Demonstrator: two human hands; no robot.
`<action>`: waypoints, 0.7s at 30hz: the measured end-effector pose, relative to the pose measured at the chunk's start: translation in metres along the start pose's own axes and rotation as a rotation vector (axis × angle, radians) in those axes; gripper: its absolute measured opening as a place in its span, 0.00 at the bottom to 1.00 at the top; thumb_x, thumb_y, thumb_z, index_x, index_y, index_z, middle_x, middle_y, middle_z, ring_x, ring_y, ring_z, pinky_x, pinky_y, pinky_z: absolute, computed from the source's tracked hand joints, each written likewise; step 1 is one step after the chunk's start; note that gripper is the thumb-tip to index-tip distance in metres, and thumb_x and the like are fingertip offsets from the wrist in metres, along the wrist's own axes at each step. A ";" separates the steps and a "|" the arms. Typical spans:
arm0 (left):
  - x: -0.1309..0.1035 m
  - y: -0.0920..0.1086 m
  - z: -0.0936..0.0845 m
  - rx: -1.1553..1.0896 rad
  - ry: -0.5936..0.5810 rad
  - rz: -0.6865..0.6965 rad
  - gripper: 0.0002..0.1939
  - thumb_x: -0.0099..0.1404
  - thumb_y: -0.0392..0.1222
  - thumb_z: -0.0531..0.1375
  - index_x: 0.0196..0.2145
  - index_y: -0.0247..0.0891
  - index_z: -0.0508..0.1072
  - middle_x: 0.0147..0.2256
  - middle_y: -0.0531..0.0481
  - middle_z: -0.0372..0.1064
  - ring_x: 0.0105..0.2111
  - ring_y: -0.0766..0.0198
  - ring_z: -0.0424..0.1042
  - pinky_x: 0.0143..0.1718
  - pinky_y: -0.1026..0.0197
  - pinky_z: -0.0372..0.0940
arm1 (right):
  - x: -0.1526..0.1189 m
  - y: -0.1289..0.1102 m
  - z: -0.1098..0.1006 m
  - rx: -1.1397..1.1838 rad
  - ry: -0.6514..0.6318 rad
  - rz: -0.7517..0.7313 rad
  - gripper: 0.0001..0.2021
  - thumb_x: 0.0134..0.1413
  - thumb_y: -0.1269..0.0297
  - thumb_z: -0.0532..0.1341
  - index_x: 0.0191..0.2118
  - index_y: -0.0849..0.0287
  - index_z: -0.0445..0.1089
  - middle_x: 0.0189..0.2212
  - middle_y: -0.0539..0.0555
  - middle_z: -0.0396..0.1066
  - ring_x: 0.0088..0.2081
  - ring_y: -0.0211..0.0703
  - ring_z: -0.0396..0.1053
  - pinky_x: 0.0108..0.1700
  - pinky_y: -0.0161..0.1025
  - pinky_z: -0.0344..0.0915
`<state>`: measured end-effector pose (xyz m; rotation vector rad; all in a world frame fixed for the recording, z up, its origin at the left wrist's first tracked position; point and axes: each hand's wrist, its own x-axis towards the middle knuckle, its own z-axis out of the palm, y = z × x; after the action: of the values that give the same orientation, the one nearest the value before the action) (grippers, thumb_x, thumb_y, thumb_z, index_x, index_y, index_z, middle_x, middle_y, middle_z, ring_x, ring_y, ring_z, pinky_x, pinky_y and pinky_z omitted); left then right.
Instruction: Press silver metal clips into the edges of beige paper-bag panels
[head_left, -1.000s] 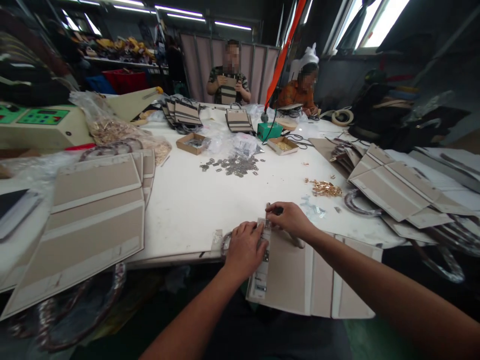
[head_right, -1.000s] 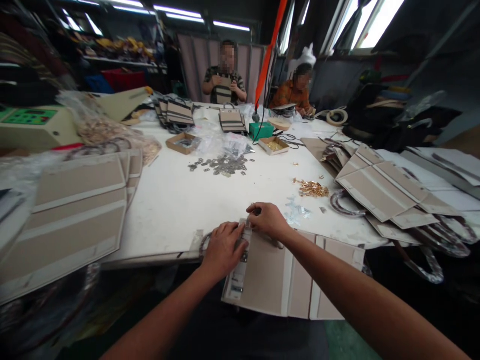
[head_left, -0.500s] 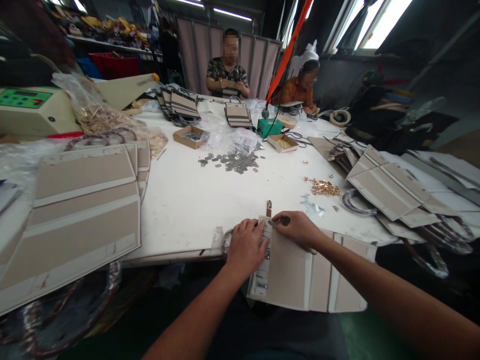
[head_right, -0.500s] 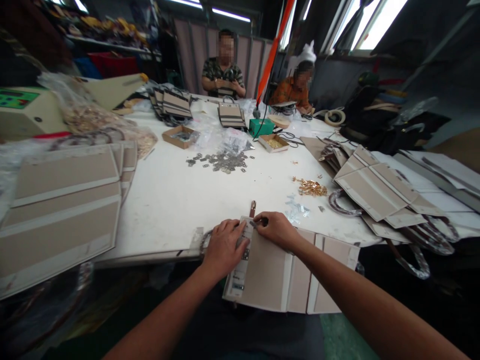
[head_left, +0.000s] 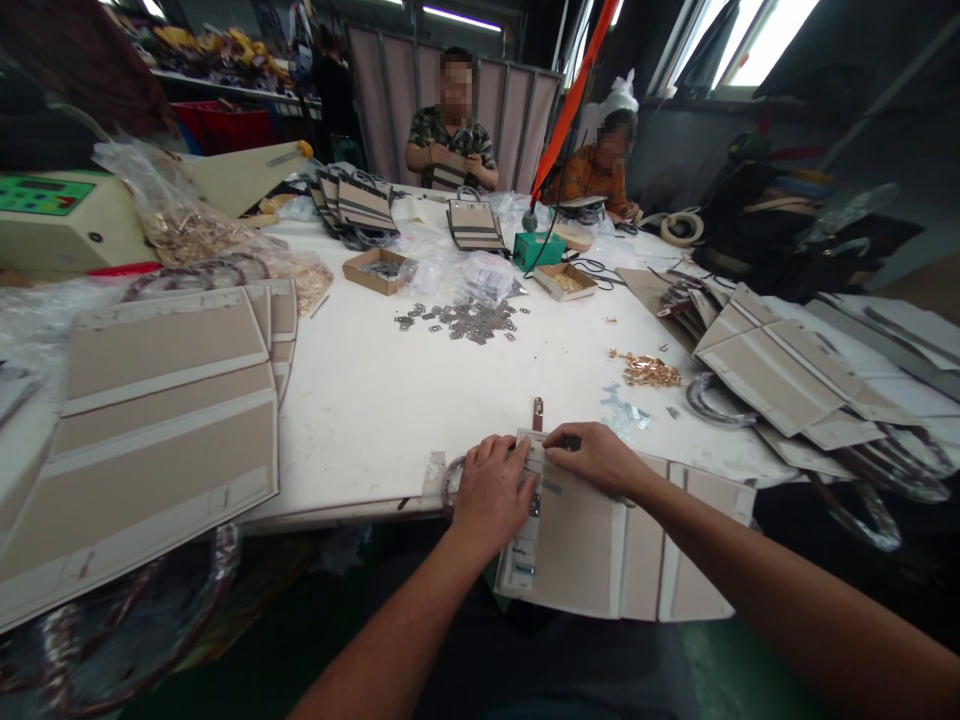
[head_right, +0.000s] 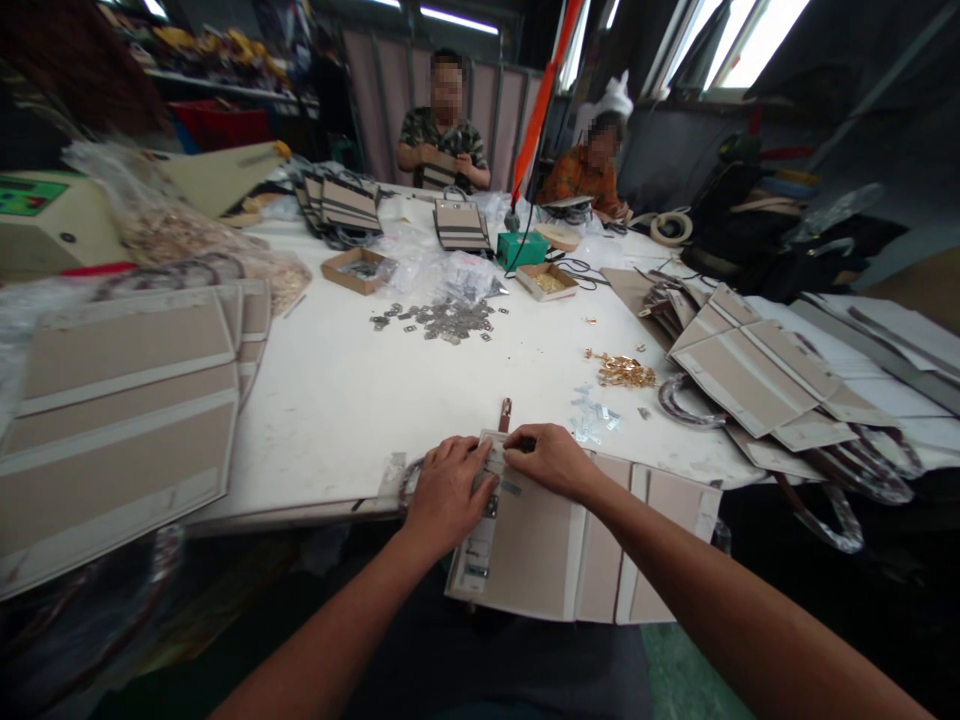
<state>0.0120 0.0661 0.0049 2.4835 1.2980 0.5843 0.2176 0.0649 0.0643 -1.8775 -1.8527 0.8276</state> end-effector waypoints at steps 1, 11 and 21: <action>0.000 0.000 0.000 0.002 -0.001 0.000 0.25 0.74 0.46 0.60 0.66 0.41 0.67 0.61 0.44 0.69 0.61 0.48 0.63 0.62 0.43 0.60 | -0.007 0.003 0.001 -0.049 0.001 -0.035 0.08 0.54 0.61 0.65 0.37 0.55 0.81 0.33 0.50 0.80 0.36 0.44 0.74 0.41 0.38 0.65; 0.001 0.001 0.001 0.019 -0.002 0.009 0.26 0.74 0.46 0.61 0.66 0.41 0.66 0.60 0.44 0.69 0.61 0.48 0.63 0.61 0.43 0.61 | -0.046 0.019 0.028 -0.228 0.036 -0.005 0.06 0.62 0.65 0.63 0.36 0.54 0.79 0.38 0.51 0.78 0.40 0.45 0.74 0.44 0.40 0.64; 0.000 0.000 0.003 0.012 0.021 0.015 0.26 0.74 0.46 0.61 0.66 0.44 0.65 0.60 0.44 0.68 0.60 0.48 0.63 0.60 0.44 0.61 | -0.036 0.004 0.024 -0.405 -0.036 0.103 0.06 0.59 0.64 0.64 0.35 0.53 0.80 0.37 0.53 0.81 0.39 0.49 0.75 0.37 0.40 0.58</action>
<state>0.0135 0.0665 0.0017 2.5055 1.2948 0.6095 0.2068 0.0262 0.0484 -2.2258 -2.0821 0.5486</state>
